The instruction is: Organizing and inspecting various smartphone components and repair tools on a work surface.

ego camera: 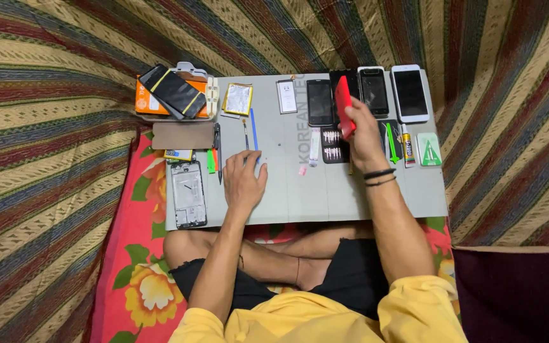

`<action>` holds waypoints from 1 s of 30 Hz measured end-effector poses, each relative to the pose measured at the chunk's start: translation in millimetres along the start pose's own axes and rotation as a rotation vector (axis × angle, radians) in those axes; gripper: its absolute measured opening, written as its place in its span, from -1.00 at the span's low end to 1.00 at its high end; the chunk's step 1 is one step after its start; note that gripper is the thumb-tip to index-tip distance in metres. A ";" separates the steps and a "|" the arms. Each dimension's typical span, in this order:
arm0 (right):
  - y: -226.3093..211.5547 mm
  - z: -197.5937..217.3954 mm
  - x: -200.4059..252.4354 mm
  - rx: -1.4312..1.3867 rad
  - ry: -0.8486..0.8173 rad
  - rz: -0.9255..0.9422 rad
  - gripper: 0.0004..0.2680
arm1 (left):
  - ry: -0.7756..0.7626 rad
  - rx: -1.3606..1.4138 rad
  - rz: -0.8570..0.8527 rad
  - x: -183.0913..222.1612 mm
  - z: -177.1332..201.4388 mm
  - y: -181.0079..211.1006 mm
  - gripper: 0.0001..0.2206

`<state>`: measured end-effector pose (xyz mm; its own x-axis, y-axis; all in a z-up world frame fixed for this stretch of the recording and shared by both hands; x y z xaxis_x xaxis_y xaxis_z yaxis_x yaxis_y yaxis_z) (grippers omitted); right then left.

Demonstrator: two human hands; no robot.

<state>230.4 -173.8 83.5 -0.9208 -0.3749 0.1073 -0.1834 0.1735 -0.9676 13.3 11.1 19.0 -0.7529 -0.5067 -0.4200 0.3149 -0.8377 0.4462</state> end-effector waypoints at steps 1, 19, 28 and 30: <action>3.0 2.6 -10.9 0.000 -0.006 0.000 -0.61 | 0.004 -0.003 0.003 -0.1 -0.4 -0.5 -0.76; 6.8 -43.6 -47.7 1.102 0.052 0.141 -0.52 | 0.011 -0.004 0.017 -1.4 -8.2 -5.2 -0.77; 7.7 -56.0 -47.6 1.269 0.006 0.104 -0.50 | -0.010 0.002 0.030 -3.7 -5.3 -3.3 -0.77; 10.1 -55.4 -49.5 1.320 -0.024 0.095 -0.48 | -0.009 0.001 0.030 -3.2 -5.3 -3.5 -0.76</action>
<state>255.0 -103.0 81.1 -0.9027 -0.4287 0.0363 0.3641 -0.8062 -0.4664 17.6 14.6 14.6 -0.7483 -0.5297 -0.3993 0.3366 -0.8219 0.4595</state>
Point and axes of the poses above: each hand's wrist, its own x-axis away from the middle knuckle, its own z-axis out of the back of the hand, y = z × x, the point moved 2 cm from there along -x, towards the middle knuckle, and after that the axes turned 5 degrees about -x, right-handed, at the moved point
